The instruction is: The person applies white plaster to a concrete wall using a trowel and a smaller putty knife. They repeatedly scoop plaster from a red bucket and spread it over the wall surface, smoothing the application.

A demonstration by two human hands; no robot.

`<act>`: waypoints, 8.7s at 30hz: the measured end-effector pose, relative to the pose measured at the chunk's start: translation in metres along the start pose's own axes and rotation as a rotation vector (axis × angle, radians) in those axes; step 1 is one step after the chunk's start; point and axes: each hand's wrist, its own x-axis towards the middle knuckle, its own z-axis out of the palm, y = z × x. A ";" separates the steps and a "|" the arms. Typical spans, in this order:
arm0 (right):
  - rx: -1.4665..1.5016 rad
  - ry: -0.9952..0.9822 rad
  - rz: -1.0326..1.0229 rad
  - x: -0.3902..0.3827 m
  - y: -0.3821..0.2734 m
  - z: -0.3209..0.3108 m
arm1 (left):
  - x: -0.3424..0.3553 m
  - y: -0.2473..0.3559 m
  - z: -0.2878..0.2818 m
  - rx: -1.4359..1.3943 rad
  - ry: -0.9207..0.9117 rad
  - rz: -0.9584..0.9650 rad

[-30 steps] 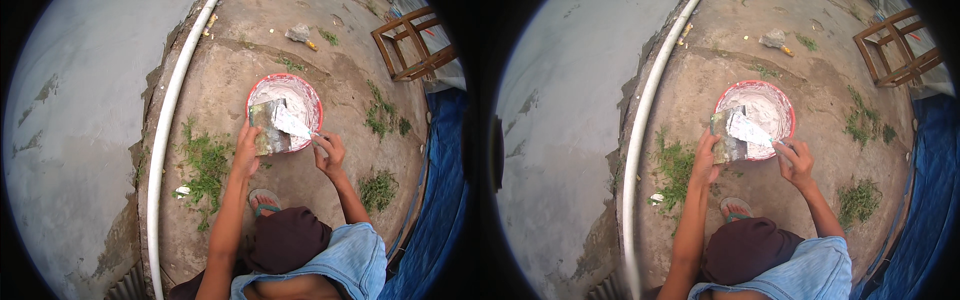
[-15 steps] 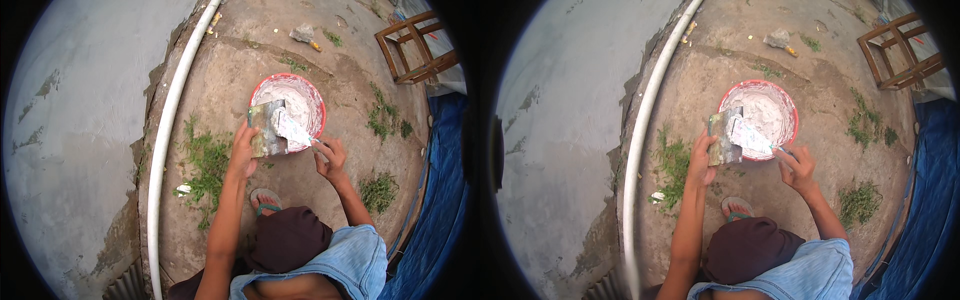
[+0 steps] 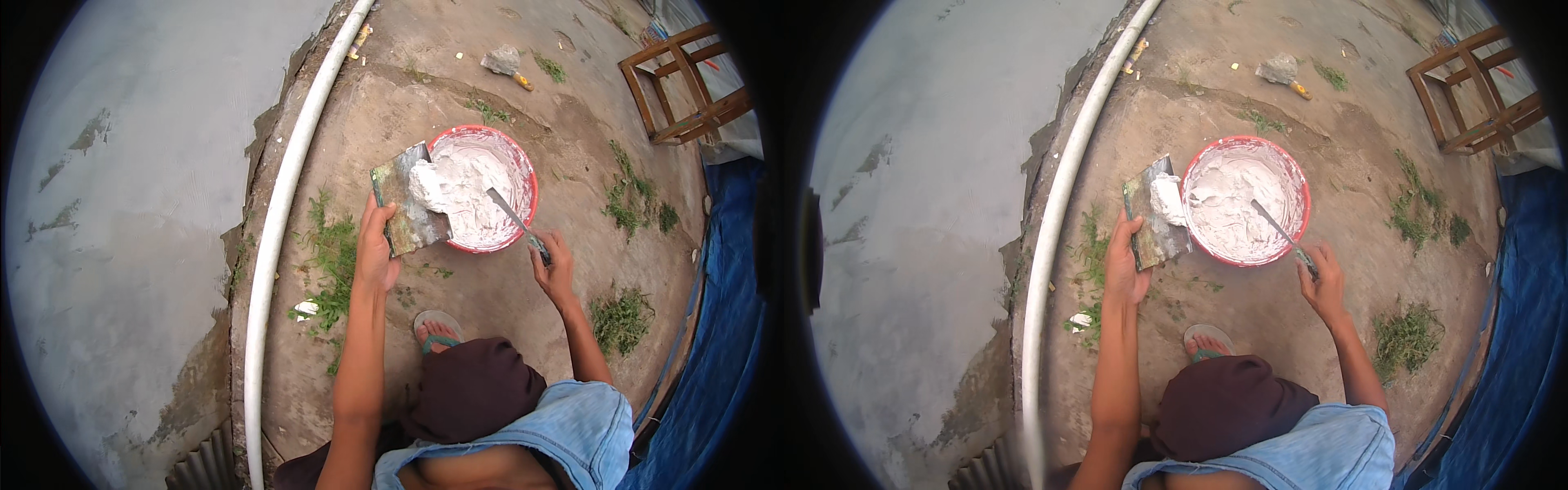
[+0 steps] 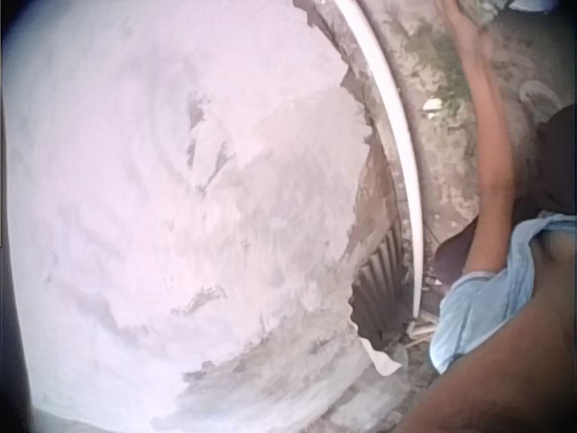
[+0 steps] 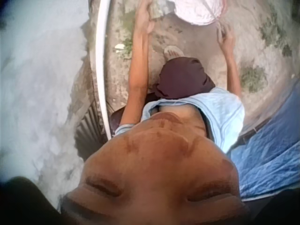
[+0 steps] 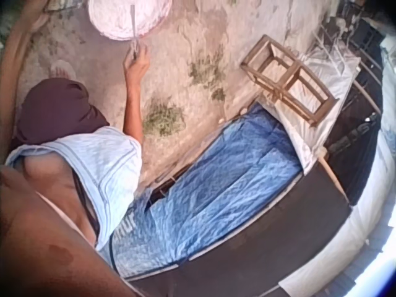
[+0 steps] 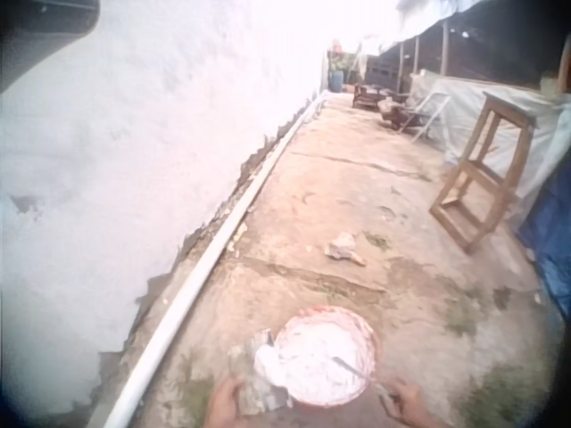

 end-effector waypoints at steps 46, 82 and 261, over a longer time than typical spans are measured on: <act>1.108 -1.677 0.331 0.004 -0.433 0.249 | -0.436 0.092 -0.030 0.769 0.571 0.737; 1.167 -0.683 0.701 -0.178 -0.562 0.457 | -0.542 0.105 -0.103 0.569 0.492 0.901; 1.162 -0.269 -0.182 -0.333 -0.699 0.313 | -0.575 0.091 -0.126 1.026 0.609 0.848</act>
